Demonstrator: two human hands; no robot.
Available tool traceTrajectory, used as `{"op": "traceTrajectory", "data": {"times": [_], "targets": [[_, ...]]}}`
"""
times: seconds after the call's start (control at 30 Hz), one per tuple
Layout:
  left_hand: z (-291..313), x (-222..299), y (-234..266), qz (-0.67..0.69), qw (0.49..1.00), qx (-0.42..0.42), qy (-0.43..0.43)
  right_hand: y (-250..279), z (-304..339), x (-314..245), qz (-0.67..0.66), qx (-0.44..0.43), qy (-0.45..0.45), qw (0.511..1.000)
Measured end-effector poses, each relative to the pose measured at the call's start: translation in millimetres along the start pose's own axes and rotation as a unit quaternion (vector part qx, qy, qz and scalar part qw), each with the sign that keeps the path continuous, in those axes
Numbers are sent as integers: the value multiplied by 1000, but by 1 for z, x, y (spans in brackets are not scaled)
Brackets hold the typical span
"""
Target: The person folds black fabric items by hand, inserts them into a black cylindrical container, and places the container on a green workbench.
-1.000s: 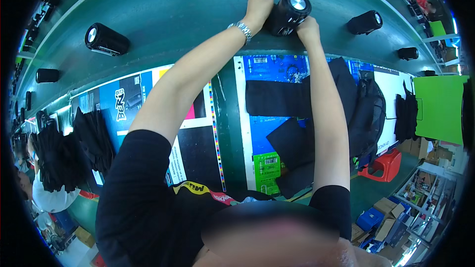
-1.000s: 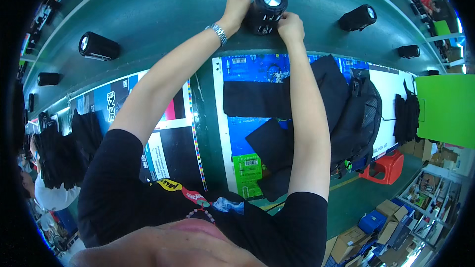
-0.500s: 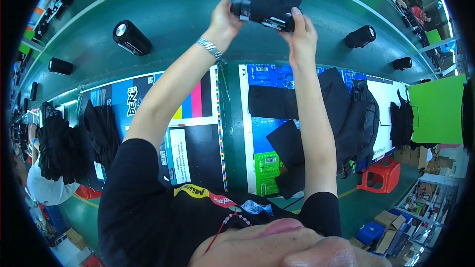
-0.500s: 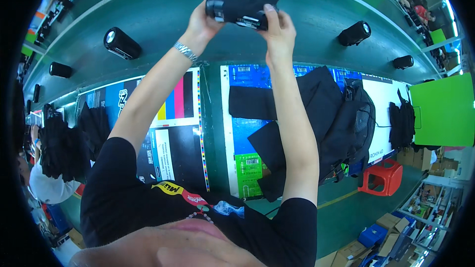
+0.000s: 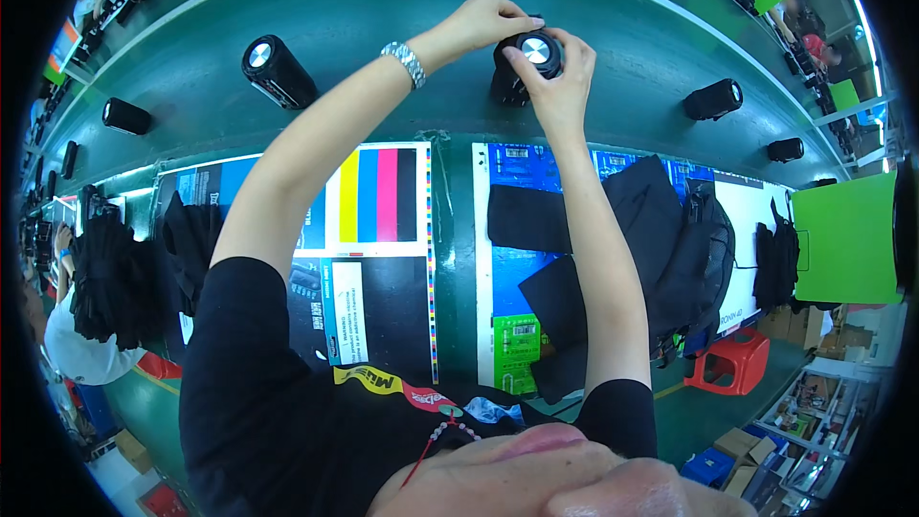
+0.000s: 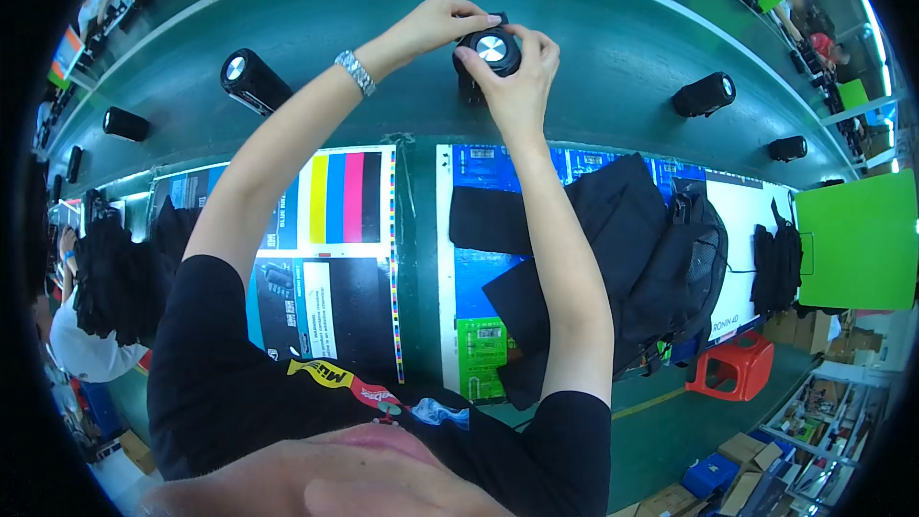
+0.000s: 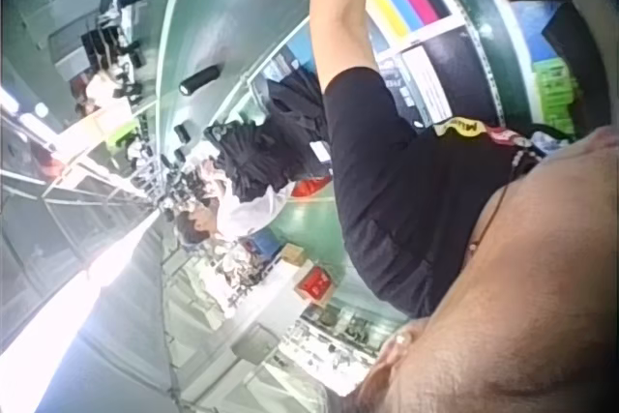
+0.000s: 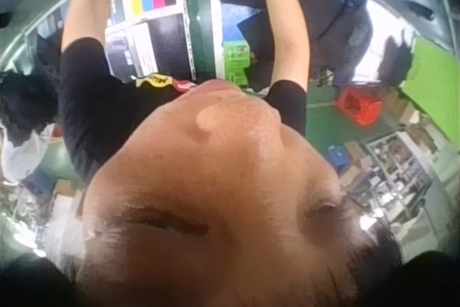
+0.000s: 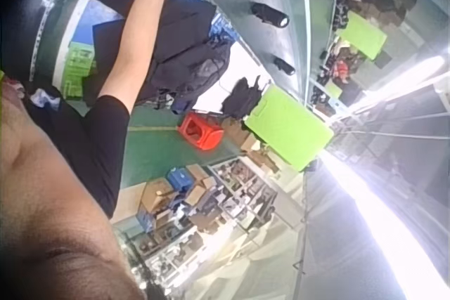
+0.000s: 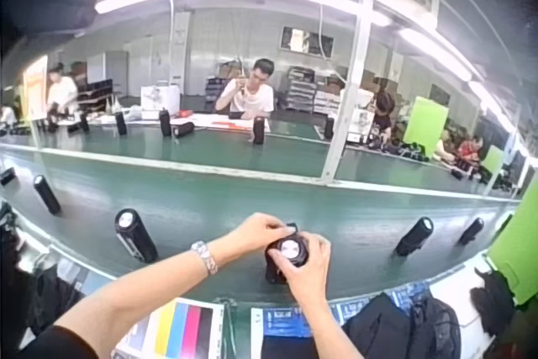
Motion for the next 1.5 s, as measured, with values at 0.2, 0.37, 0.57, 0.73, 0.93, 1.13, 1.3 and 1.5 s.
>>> {"op": "traceTrajectory", "data": {"times": [0.2, 0.37, 0.57, 0.73, 0.93, 1.13, 1.3, 1.5], "targets": [[-19, 24, -20, 41, 995, -89, -17, -12, 4, 52, -176, -62, -260, 947], [5, 74, -14, 33, 984, 4, -175, -14, -5, 58, -140, -113, -258, 949], [20, 91, -12, 148, 984, 8, -103, 9, -2, 76, -387, -248, -220, 860], [-21, -2, -29, 457, 866, 106, 174, 22, -39, 119, -398, -89, -391, 825], [3, -6, -110, 463, 853, 66, 230, -25, -49, 130, -353, 7, -425, 834], [35, -53, -124, 500, 797, 227, 252, -41, -9, 178, -335, 39, -369, 866], [18, -24, -125, 383, 876, 170, 239, 5, -18, 206, -216, 138, -401, 879], [110, 20, -73, 205, 974, 76, 65, 55, -1, 172, -243, 54, -488, 837]]}}
Point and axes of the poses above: each hand's wrist, its own z-axis away from the middle knuckle, its own y-axis out of the back of the hand, x = y × z, the point moved 6 cm from there along -z, towards the middle knuckle, and after that the axes turned 8 degrees about x, right-handed, at the moved point
